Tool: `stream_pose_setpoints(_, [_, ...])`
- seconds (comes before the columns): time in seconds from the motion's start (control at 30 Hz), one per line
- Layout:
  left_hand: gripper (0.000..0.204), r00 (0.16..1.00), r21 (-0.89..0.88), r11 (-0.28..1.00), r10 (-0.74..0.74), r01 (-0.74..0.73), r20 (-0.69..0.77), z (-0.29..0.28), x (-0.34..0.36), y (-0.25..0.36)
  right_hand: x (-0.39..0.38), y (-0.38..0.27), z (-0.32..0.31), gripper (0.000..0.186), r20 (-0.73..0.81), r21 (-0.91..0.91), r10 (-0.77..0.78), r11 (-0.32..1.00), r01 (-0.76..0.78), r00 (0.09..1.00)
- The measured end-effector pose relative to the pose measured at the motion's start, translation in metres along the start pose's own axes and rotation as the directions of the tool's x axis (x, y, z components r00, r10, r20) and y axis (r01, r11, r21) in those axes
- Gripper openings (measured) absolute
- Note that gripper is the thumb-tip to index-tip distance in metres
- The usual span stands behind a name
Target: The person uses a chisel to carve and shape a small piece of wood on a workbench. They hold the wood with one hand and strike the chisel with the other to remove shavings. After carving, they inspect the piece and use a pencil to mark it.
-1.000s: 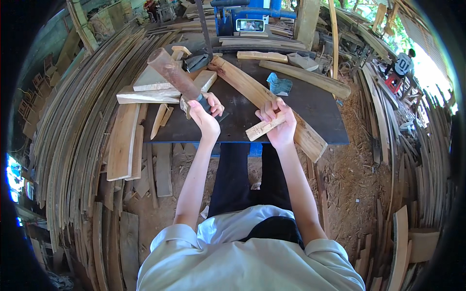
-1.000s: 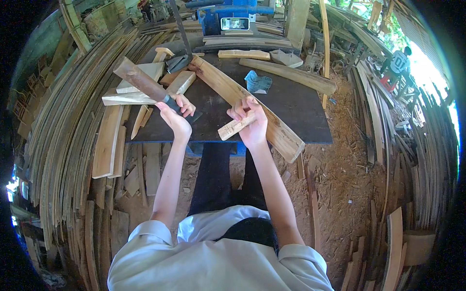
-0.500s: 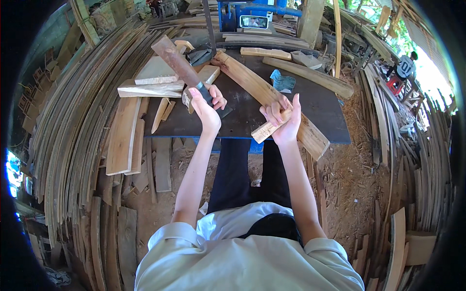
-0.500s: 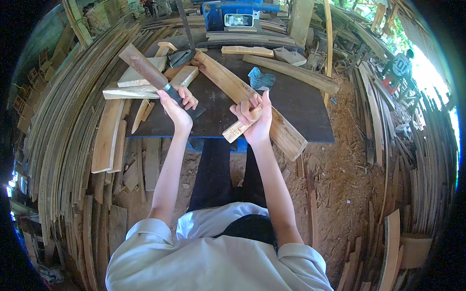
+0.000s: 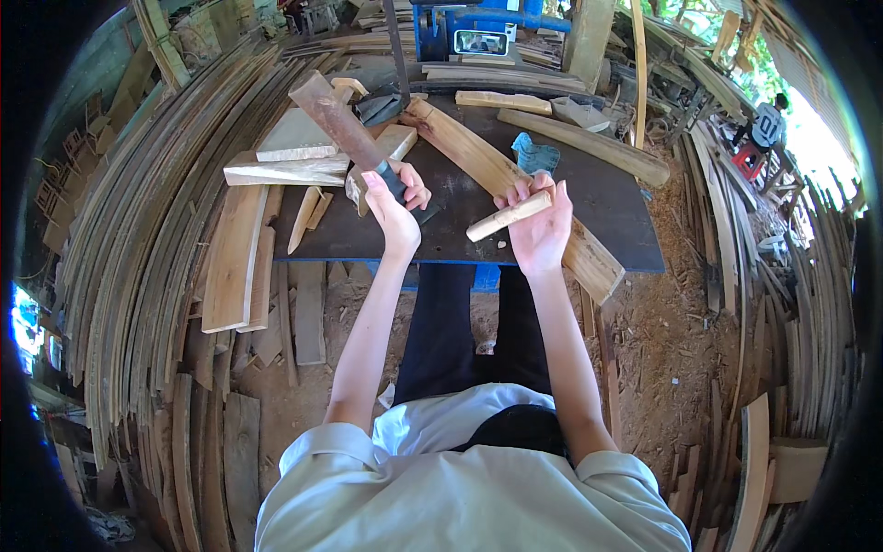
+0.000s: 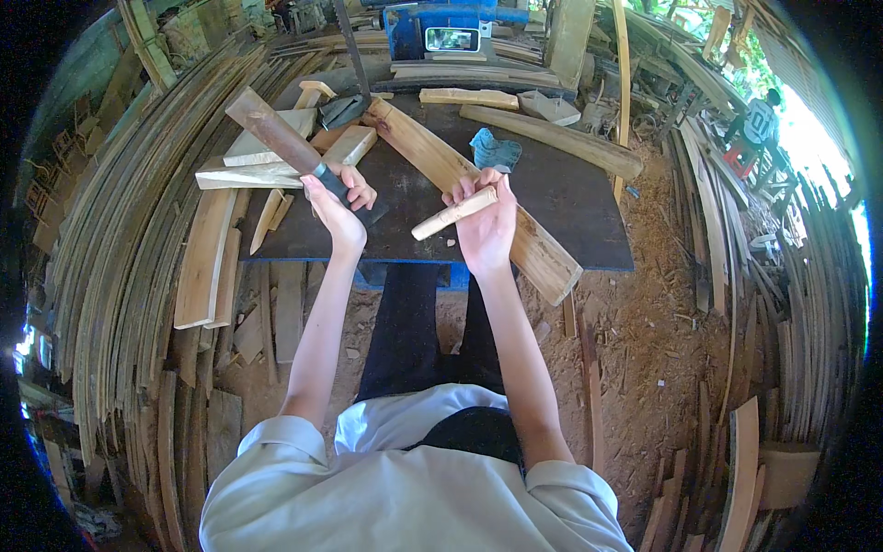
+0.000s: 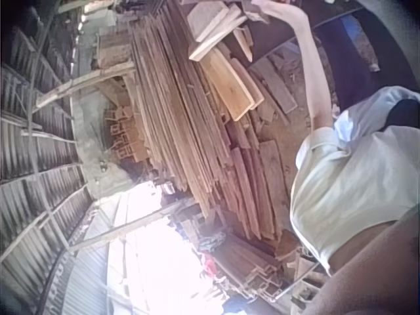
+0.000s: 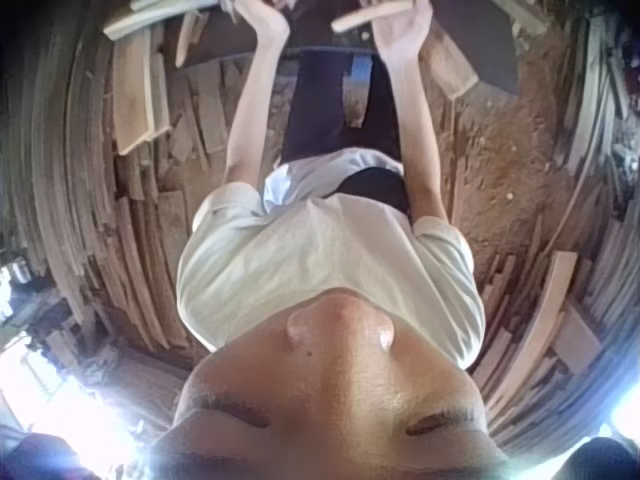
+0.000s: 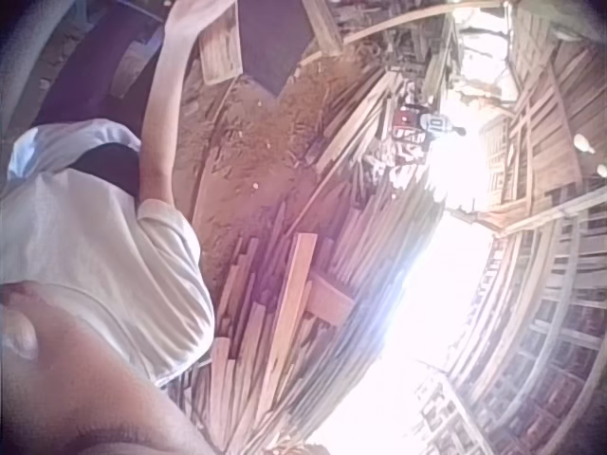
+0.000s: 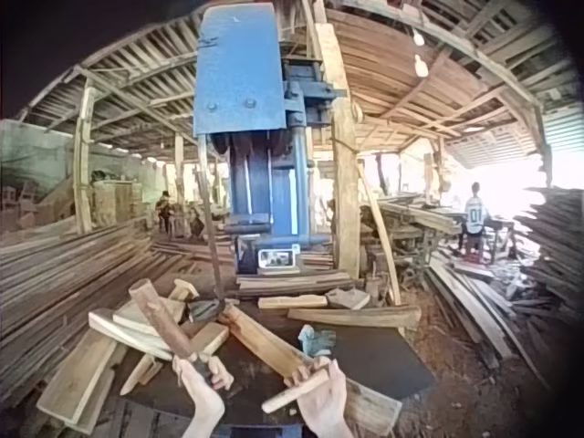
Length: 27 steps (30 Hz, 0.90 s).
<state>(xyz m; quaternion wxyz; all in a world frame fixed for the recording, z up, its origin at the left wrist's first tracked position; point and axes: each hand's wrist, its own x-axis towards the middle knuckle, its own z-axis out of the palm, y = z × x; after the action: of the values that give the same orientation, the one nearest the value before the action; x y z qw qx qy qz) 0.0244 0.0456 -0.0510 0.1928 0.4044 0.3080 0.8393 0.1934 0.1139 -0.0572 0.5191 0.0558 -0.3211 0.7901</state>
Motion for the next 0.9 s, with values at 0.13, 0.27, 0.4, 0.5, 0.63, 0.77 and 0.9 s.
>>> stream_pose_setpoints(0.13, [0.063, 0.999, -0.014, 1.000, 0.003, -0.003, -0.038, 0.004, 0.001, 0.002, 0.001, 0.003, -0.010, 0.019, 0.049, -0.072, -0.008, 0.997, 0.011, 0.999])
stream_pose_setpoints(0.27, [0.063, 0.999, 0.002, 1.000, 0.022, -0.022, -0.026, 0.001, 0.001, 0.002, 0.000, 0.012, -0.001, 0.014, -0.032, -0.328, -0.048, 0.944, 0.035, 0.998])
stream_pose_setpoints(0.4, [0.064, 0.999, 0.020, 0.999, 0.040, -0.039, -0.037, 0.006, 0.000, 0.002, 0.009, 0.014, 0.010, 0.013, 0.110, -0.614, -0.112, 0.774, 0.157, 0.988])
stream_pose_setpoints(0.5, [0.064, 0.995, 0.049, 0.998, 0.045, -0.040, -0.090, 0.009, -0.001, 0.005, 0.020, 0.004, 0.056, 0.019, 0.342, -0.775, -0.192, 0.496, 0.392, 0.920])
stream_pose_setpoints(0.63, [0.063, 0.993, 0.067, 0.996, 0.062, -0.055, -0.097, 0.009, -0.002, 0.007, 0.039, 0.010, 0.052, 0.017, 0.434, -0.794, -0.063, 0.444, 0.414, 0.899])
stream_pose_setpoints(0.77, [0.062, 0.995, 0.058, 0.996, 0.075, -0.071, -0.064, 0.006, -0.003, 0.005, 0.039, 0.020, 0.035, 0.018, 0.486, -0.812, 0.079, 0.407, 0.417, 0.870])
stream_pose_setpoints(0.9, [0.062, 0.996, 0.029, 0.997, 0.077, -0.075, -0.042, 0.004, -0.003, 0.001, 0.055, 0.019, 0.040, 0.021, 0.619, -0.772, 0.086, 0.253, 0.583, 0.781])
